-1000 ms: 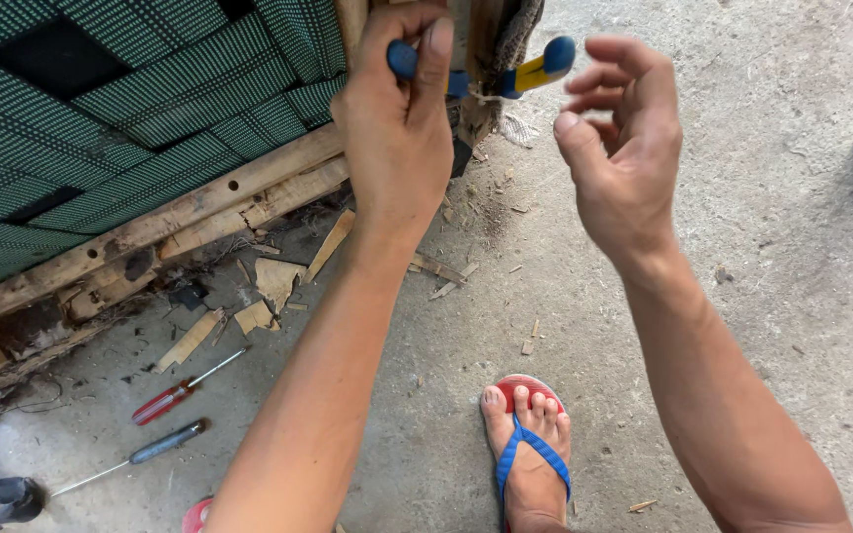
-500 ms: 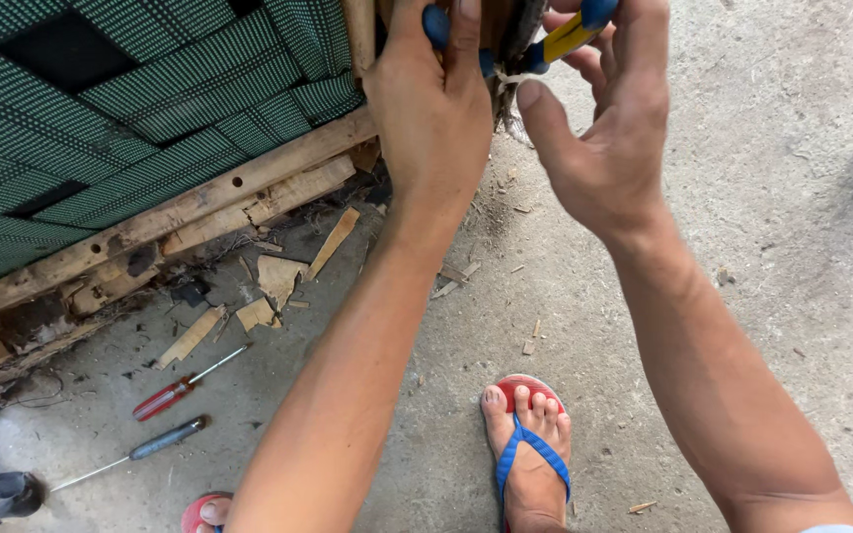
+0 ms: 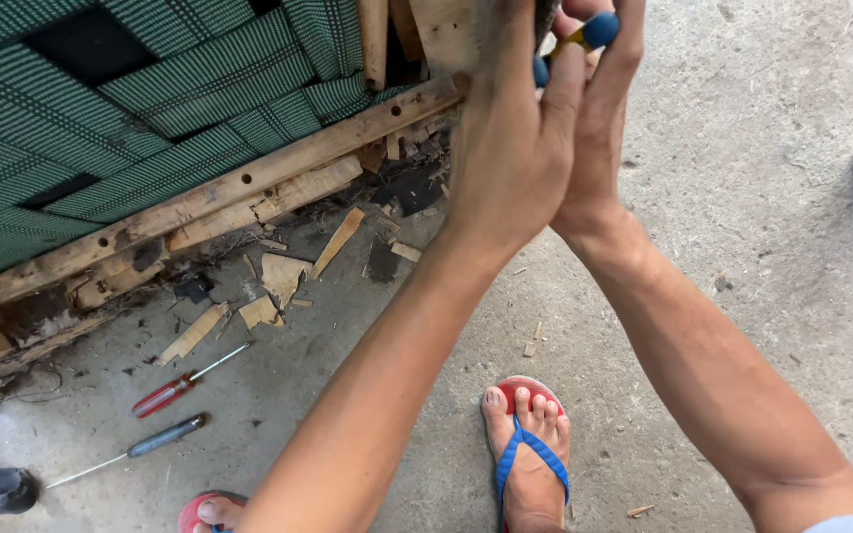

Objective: The person uses pliers and a screwdriver to pry and remove broken wooden pieces from the frame of an overturned woven chair. They repeatedly grip and pull small wood fragments from the damaged edge, clearing debris from the chair's underside.

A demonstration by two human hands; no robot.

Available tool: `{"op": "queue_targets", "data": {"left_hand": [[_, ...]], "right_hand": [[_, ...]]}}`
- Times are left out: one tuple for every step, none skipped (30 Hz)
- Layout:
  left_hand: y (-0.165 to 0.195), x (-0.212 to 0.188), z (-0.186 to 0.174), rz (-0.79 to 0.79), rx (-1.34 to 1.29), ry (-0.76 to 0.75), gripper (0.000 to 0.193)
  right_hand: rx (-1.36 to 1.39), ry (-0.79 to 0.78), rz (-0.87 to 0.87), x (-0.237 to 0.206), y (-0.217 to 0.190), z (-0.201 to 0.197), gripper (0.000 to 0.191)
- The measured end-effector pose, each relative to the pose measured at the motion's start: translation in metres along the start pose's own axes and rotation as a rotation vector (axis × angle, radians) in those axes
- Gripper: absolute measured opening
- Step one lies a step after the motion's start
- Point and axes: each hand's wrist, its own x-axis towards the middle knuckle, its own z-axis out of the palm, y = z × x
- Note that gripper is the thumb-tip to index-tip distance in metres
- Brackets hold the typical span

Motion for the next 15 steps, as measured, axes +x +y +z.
{"op": "queue_targets", "data": {"left_hand": [[0.001, 0.002, -0.001, 0.060, 0.013, 0.012, 0.058], [0.002, 0.002, -0.004, 0.175, 0.065, 0.041, 0.059], [0.003, 0.001, -0.009, 0.200, 0.049, 0.028, 0.060], [0.004, 0.001, -0.015, 0.225, 0.033, 0.015, 0.061], [0.004, 0.002, -0.020, 0.172, -0.052, -0.034, 0.062], [0.003, 0.002, -0.028, 0.120, -0.118, -0.046, 0.060], [0.002, 0.003, -0.035, 0.067, -0.183, -0.054, 0.058], [-0.001, 0.000, -0.046, 0.012, -0.229, -0.024, 0.054], [-0.002, 0.000, -0.052, 0.003, -0.247, 0.010, 0.052], [-0.005, -0.001, -0.058, -0.005, -0.265, 0.043, 0.050], [-0.008, -0.001, -0.063, 0.032, -0.249, 0.082, 0.048], [-0.009, -0.003, -0.065, 0.048, -0.227, 0.094, 0.047], [-0.011, -0.004, -0.067, 0.065, -0.204, 0.106, 0.046], [-0.011, -0.009, -0.068, 0.058, -0.176, 0.090, 0.045], [-0.012, -0.011, -0.068, 0.054, -0.162, 0.083, 0.044]], "right_hand": [[0.005, 0.004, -0.004, -0.001, 0.003, -0.001, 0.082], [0.010, 0.007, -0.008, -0.001, 0.006, -0.001, 0.078], [0.031, -0.007, 0.014, -0.002, 0.008, -0.006, 0.073], [0.053, 0.004, 0.019, -0.003, 0.009, -0.006, 0.069], [0.076, 0.015, 0.024, -0.001, 0.010, -0.010, 0.065], [0.100, 0.050, 0.016, 0.000, 0.011, -0.013, 0.062], [0.153, 0.078, 0.033, 0.004, 0.012, -0.016, 0.054], [0.206, 0.106, 0.048, 0.008, 0.013, -0.020, 0.046], [0.285, 0.133, 0.082, 0.015, 0.016, -0.023, 0.033], [0.364, 0.157, 0.114, 0.024, 0.019, -0.027, 0.021], [0.385, 0.199, 0.137, 0.033, 0.023, -0.028, 0.018], [0.408, 0.240, 0.161, 0.040, 0.026, -0.029, 0.022], [0.431, 0.279, 0.184, 0.046, 0.028, -0.028, 0.031], [0.478, 0.283, 0.238, 0.049, 0.029, -0.027, 0.025], [0.523, 0.286, 0.295, 0.051, 0.030, -0.025, 0.021]]}}
